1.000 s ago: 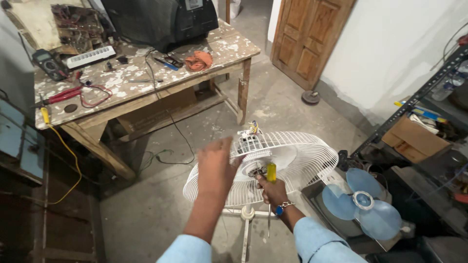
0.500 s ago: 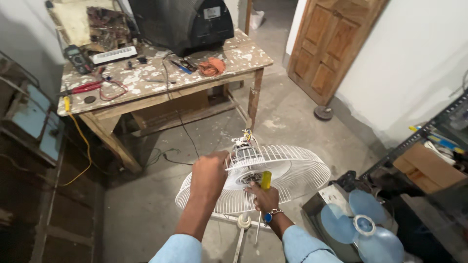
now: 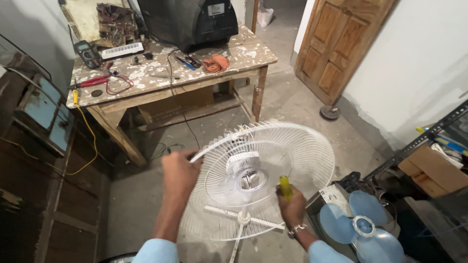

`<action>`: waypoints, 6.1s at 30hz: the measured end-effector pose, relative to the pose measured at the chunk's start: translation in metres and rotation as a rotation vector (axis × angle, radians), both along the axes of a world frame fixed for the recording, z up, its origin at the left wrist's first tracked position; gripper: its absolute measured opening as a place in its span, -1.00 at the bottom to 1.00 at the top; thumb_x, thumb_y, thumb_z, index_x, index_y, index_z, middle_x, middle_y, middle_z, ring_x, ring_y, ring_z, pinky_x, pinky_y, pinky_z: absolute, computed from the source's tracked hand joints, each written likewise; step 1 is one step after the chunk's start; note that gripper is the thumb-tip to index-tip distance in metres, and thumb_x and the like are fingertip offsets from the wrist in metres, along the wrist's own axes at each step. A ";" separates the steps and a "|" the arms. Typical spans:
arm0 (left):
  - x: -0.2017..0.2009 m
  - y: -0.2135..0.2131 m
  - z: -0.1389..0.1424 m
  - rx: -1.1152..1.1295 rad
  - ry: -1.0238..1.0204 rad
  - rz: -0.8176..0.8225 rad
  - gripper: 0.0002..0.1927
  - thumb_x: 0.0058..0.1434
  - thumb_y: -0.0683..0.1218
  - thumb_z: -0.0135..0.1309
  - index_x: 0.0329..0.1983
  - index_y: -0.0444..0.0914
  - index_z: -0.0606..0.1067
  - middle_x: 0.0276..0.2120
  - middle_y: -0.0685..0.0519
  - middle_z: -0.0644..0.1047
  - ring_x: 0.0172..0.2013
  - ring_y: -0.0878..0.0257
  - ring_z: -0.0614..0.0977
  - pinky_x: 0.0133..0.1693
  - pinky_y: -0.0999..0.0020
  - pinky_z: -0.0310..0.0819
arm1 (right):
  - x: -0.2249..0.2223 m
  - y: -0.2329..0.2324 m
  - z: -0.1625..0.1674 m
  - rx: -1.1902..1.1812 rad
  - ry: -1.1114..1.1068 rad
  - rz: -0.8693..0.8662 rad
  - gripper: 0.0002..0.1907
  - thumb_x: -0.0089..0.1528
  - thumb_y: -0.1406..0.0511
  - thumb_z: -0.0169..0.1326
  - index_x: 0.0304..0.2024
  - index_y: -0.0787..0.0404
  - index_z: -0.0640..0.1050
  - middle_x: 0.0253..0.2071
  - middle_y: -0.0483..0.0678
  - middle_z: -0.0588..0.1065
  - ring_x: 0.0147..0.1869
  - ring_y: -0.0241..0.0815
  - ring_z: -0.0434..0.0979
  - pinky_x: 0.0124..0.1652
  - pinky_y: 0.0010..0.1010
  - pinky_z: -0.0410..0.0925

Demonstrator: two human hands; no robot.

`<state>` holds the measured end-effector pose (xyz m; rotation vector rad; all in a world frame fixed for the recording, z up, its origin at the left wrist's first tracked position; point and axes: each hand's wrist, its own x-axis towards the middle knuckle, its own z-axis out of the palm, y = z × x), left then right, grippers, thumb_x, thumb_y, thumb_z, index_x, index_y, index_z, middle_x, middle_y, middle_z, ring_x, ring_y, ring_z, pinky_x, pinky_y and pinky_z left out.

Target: The person disassembles a standing fan by removing the front grille, fan blades, and rear grille using a screwdriver. They then proceed to remove the motor housing from the fan stand.

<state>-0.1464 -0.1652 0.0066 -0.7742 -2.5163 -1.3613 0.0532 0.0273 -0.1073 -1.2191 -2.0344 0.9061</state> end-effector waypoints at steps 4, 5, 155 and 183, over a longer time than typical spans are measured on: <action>-0.003 -0.023 0.023 -0.010 -0.244 0.122 -0.74 0.20 0.02 0.32 -0.22 -0.27 0.72 -0.57 -0.16 0.64 -0.57 0.13 0.66 -0.41 0.19 0.53 | 0.050 0.026 -0.008 0.423 0.121 0.050 -0.71 0.08 0.31 0.26 -0.14 0.22 0.62 -0.26 0.12 0.61 -0.24 0.10 0.64 -0.22 -0.17 0.45; -0.003 -0.027 0.028 -0.047 -0.336 0.157 -0.70 0.24 0.04 0.33 -0.24 -0.31 0.72 -0.60 -0.18 0.63 -0.55 0.13 0.64 -0.40 0.20 0.52 | 0.067 0.033 -0.006 0.453 0.153 0.059 -0.70 0.10 0.36 0.24 -0.09 0.20 0.61 -0.22 0.10 0.60 -0.19 0.09 0.63 -0.19 -0.15 0.45; 0.097 0.125 -0.098 -0.240 0.232 -0.501 -0.59 0.06 -0.10 0.24 0.01 -0.26 0.57 -0.05 -0.16 0.57 0.02 -0.11 0.55 0.04 0.03 0.45 | 0.036 0.088 -0.003 -0.026 0.250 0.013 -0.69 0.14 0.13 0.27 -0.32 0.24 0.56 -0.53 0.04 0.50 -0.49 -0.12 0.45 -0.41 -0.25 0.34; 0.080 0.131 -0.090 0.651 -1.133 0.080 -0.82 0.29 -0.20 0.16 -0.22 -0.47 0.64 -0.34 -0.08 0.67 -0.42 0.26 0.65 -0.28 0.36 0.64 | -0.058 0.093 -0.012 -0.426 0.096 0.432 -0.76 0.15 0.20 0.27 -0.32 0.27 0.67 -0.67 -0.20 0.42 -0.66 -0.38 0.33 -0.61 -0.44 0.20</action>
